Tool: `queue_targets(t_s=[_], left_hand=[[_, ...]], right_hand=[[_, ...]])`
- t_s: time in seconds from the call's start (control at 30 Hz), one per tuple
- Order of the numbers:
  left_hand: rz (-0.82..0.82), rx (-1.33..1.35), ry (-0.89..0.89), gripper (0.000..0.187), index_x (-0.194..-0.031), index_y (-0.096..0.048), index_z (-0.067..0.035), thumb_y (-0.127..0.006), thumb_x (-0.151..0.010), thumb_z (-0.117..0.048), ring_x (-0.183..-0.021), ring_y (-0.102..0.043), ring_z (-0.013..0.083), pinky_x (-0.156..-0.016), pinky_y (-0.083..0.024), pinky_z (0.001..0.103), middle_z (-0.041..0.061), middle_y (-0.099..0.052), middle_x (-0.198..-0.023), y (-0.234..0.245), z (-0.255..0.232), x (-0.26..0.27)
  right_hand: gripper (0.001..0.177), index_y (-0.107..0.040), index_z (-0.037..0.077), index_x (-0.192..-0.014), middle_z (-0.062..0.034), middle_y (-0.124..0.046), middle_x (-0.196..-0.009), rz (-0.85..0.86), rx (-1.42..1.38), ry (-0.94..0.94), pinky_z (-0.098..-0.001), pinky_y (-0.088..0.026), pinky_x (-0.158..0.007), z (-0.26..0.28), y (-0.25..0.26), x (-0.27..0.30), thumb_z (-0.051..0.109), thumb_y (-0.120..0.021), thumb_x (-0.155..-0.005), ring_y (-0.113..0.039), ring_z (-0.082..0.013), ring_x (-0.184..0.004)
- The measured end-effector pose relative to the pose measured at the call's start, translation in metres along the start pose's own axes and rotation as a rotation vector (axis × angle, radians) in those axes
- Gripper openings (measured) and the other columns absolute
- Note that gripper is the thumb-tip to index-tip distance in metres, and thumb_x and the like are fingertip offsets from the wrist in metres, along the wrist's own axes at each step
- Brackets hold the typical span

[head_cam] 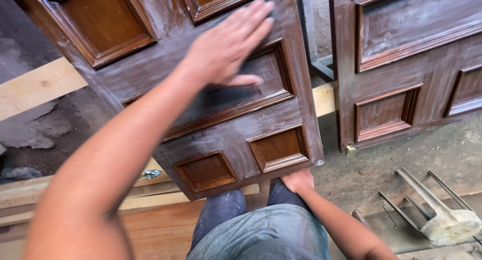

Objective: The person sands the surface of a wooden door using a sanding block. They move the block across the panels and edges of the door, focusing on smoothing the wood. The person briefly pauses to touch their face before resuming the sanding task.

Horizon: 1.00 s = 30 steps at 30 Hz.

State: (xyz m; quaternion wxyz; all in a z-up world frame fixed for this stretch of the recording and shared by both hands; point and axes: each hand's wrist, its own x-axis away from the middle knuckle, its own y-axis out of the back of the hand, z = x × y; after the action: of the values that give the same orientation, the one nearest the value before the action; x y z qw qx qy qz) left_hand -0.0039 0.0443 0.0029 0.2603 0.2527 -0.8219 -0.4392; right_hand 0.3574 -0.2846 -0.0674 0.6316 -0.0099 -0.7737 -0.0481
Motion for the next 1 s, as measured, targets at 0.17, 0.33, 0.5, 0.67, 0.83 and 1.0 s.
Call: queue_targets(t_s=[0.17,0.33,0.5,0.67,0.83,1.0], left_hand=[[-0.073,-0.018,-0.061,0.115,-0.161,-0.023,0.012,-0.032,-0.097,-0.083,-0.156,-0.019,0.0425,-0.128,-0.018,0.049,0.03,-0.022,-0.167,-0.002,0.013,0.039],[0.012,-0.021,-0.005,0.124,-0.162,-0.013,0.01,-0.035,-0.094,-0.091,-0.157,-0.01,0.0396,-0.129,-0.011,0.048,0.028,-0.011,-0.169,0.004,-0.005,-0.023],[-0.062,0.006,-0.056,0.113,-0.161,-0.023,0.011,-0.037,-0.097,-0.082,-0.156,-0.021,0.0414,-0.129,-0.019,0.048,0.03,-0.023,-0.167,0.004,0.013,0.048],[-0.084,0.006,-0.047,0.122,-0.161,-0.022,0.013,-0.03,-0.094,-0.089,-0.156,-0.017,0.0436,-0.128,-0.015,0.051,0.031,-0.02,-0.167,-0.007,0.002,-0.001],[-0.168,0.029,-0.095,0.112,-0.157,-0.035,0.014,-0.053,-0.097,-0.079,-0.152,-0.029,0.0434,-0.126,-0.022,0.049,0.032,-0.031,-0.163,-0.004,0.013,-0.008],[-0.154,0.043,-0.048,0.104,-0.158,-0.037,0.011,-0.048,-0.096,-0.072,-0.153,-0.032,0.0427,-0.126,-0.027,0.051,0.03,-0.036,-0.164,0.002,0.014,0.075]], right_hand=[[0.055,-0.076,0.013,-0.115,-0.0154,-0.072,-0.124,0.042,-0.015,-0.017,-0.044,-0.055,-0.101,-0.008,0.002,-0.007,0.048,-0.045,-0.086,-0.066,-0.0368,-0.119],[0.066,-0.065,0.02,-0.137,-0.0119,-0.063,-0.142,0.019,-0.058,0.005,-0.045,-0.05,-0.109,-0.005,0.012,0.001,0.057,-0.043,-0.087,-0.059,-0.0375,-0.131],[0.073,-0.069,0.014,-0.134,-0.0147,-0.065,-0.14,0.064,-0.017,0.006,-0.0436,-0.051,-0.108,-0.019,0.009,-0.01,0.063,-0.037,-0.09,-0.06,-0.0361,-0.131],[0.077,-0.058,0.014,-0.145,-0.0133,-0.054,-0.151,-0.011,-0.007,0.07,-0.0409,-0.043,-0.116,-0.029,-0.005,-0.022,0.062,-0.039,-0.088,-0.05,-0.0357,-0.141],[0.067,-0.077,0.011,-0.111,-0.0154,-0.074,-0.12,0.039,0.033,0.072,-0.0431,-0.054,-0.098,-0.03,0.0,-0.026,0.061,-0.036,-0.093,-0.068,-0.035,-0.116],[0.078,-0.072,0.012,-0.128,-0.0179,-0.07,-0.128,0.013,0.008,0.074,-0.0457,-0.054,-0.101,-0.04,0.002,-0.024,0.07,-0.033,-0.091,-0.066,-0.0378,-0.12]])
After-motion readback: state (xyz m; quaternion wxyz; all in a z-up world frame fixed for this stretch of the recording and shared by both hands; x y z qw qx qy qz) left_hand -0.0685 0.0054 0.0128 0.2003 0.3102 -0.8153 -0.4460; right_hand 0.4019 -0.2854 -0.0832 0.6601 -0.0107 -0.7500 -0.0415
